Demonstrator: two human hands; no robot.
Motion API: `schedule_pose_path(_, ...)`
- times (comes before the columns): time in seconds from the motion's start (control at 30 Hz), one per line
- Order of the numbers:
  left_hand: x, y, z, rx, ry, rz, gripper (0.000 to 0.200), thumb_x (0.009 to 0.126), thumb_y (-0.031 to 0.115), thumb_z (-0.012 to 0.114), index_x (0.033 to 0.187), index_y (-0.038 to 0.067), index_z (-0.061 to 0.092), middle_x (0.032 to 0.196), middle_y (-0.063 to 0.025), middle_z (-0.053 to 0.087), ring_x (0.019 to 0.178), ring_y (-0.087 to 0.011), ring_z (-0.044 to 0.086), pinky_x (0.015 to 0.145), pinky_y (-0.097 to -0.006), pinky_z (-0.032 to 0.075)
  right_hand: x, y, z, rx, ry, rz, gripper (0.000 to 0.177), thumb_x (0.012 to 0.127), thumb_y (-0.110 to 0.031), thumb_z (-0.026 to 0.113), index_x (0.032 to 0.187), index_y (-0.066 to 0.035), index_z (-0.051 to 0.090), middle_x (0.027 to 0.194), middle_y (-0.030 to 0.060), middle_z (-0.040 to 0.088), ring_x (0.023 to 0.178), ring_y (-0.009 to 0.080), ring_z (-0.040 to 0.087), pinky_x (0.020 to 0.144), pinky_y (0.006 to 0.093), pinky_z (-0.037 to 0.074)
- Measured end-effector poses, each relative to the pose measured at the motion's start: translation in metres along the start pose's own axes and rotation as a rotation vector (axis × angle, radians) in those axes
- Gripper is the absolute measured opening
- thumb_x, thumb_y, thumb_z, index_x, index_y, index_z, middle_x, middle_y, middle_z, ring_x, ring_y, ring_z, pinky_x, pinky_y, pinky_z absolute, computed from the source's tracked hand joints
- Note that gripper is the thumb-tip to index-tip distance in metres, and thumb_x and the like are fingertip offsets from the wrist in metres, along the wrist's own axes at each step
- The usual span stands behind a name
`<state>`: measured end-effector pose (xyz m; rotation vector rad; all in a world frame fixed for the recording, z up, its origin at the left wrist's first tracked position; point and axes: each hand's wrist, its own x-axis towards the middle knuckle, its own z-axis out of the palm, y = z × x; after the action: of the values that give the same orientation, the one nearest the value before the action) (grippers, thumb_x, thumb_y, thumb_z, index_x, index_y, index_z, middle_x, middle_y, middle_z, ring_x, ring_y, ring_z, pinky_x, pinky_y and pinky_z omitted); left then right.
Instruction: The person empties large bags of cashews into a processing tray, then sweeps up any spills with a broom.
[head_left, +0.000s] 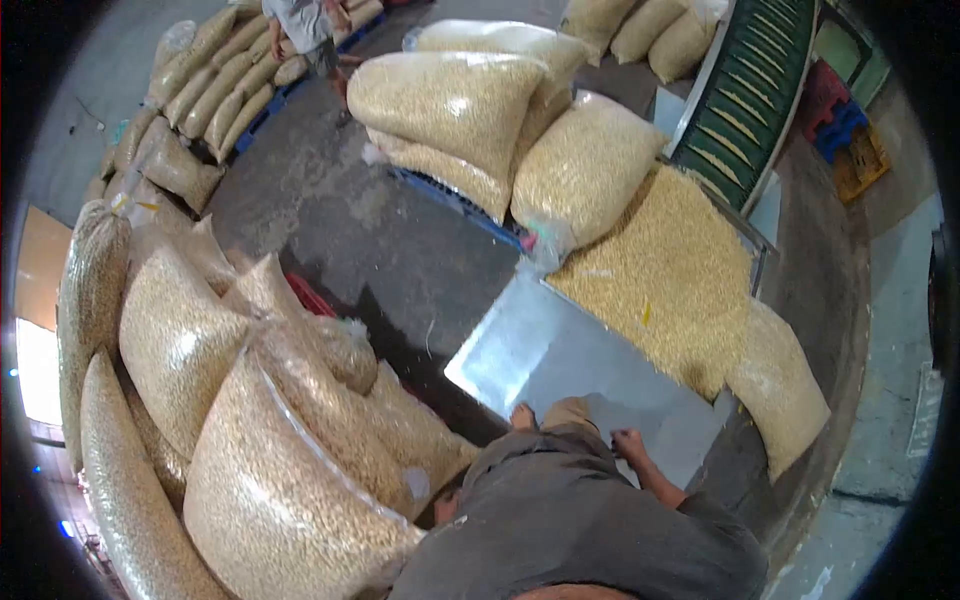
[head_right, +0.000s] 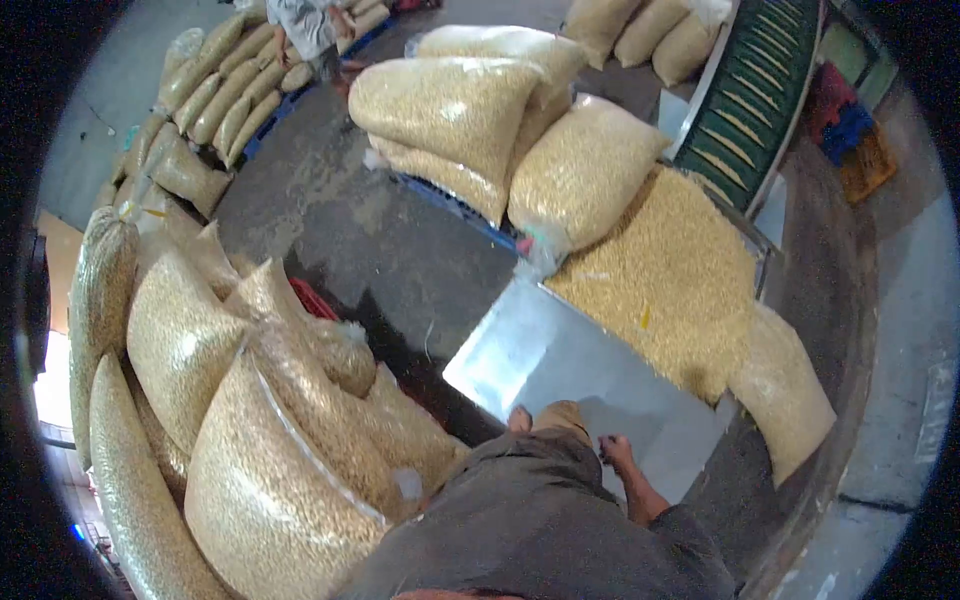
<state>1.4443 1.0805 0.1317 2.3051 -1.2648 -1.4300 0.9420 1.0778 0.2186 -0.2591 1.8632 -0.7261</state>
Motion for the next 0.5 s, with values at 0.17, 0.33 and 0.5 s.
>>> schedule_pose_path(0.17, 0.025, 0.018, 0.012, -0.478, -0.174, 0.083, 0.046, 0.083, 0.04, 0.066, 0.11, 0.003, 0.066, 0.094, -0.0111, 0.069, 0.093, -0.0277, 0.064, 0.084, -0.036, 0.049, 0.04, -0.057, 0.015, -0.154, -0.058, 0.014, 0.03, 0.083, -0.029, 0.065, 0.084, 0.001, 0.064, 0.067, 0.007, 0.058, 0.056, 0.0166, 0.056, 0.047, 0.0329, 0.046)
schedule_pose_path(0.33, 0.091, 0.076, -0.011, -0.325, -0.1, 0.335, 0.045, 0.084, 0.039, 0.066, 0.11, 0.003, 0.065, 0.092, -0.0098, 0.068, 0.089, -0.0262, 0.064, 0.081, -0.0357, 0.05, 0.116, -0.151, 0.006, -0.004, -0.127, 0.001, 0.03, 0.086, -0.029, 0.063, 0.086, 0.001, 0.058, 0.07, 0.0063, 0.056, 0.057, 0.017, 0.056, 0.048, 0.0323, 0.045)
schedule_pose_path(0.5, 0.183, 0.175, -0.026, -0.092, -0.045, 0.665, 0.043, 0.085, 0.038, 0.065, 0.11, 0.003, 0.064, 0.088, -0.0082, 0.067, 0.084, -0.0243, 0.064, 0.077, -0.0352, 0.051, 0.196, -0.263, 0.004, 0.009, -0.085, -0.101, 0.032, 0.085, -0.031, 0.062, 0.088, 0.0, 0.057, 0.076, 0.0077, 0.057, 0.058, 0.0199, 0.057, 0.049, 0.0343, 0.047)
